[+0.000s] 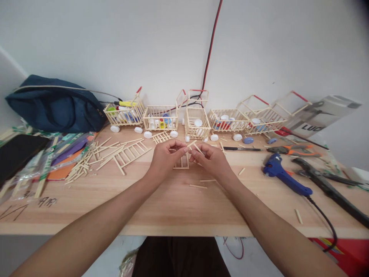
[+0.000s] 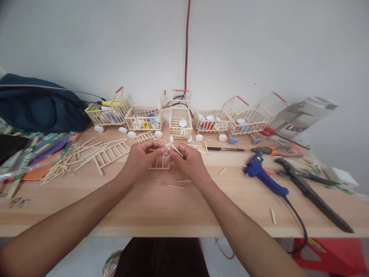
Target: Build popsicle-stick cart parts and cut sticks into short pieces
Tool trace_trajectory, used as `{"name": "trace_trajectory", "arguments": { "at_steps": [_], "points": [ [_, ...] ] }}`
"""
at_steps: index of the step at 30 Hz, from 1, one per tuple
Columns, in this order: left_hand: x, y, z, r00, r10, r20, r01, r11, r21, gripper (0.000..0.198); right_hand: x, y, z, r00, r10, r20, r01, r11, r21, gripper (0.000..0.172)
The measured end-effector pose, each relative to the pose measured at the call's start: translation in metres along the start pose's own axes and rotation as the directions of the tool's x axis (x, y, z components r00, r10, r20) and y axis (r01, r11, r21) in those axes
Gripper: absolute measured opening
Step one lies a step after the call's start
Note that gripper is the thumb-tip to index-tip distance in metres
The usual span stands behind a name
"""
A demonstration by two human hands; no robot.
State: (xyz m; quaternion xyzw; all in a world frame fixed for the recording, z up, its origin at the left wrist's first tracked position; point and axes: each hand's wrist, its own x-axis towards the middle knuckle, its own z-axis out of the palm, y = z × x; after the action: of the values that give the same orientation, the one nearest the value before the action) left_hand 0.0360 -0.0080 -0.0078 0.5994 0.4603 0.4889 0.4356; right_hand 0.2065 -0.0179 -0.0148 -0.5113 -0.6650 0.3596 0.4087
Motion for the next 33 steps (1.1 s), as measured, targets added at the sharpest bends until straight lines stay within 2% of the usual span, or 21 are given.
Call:
{"name": "trace_trajectory", "arguments": {
  "at_steps": [10,23,29,33],
  "points": [
    [0.0,0.001,0.0,1.0,-0.021,-0.007,0.021,1.0,0.013,0.021,-0.001,0.0,0.0,1.0,-0.002,0.01,0.001,1.0,0.008,0.02],
    [0.0,0.0,0.0,1.0,-0.02,0.004,0.02,1.0,0.013,0.013,0.0,0.003,0.0,0.999,-0.016,0.033,0.016,1.0,-0.025,0.022],
    [0.002,0.002,-0.004,0.999,-0.028,0.039,0.029,0.999,-0.014,0.017,0.0,0.003,-0.002,1.0,-0.018,0.006,0.018,0.999,-0.027,0.027],
    [0.01,-0.003,-0.011,1.0,0.022,-0.009,-0.022,1.0,0.022,0.023,-0.001,0.003,-0.003,0.999,0.029,-0.036,-0.029,1.0,-0.011,0.031]
  ]
}}
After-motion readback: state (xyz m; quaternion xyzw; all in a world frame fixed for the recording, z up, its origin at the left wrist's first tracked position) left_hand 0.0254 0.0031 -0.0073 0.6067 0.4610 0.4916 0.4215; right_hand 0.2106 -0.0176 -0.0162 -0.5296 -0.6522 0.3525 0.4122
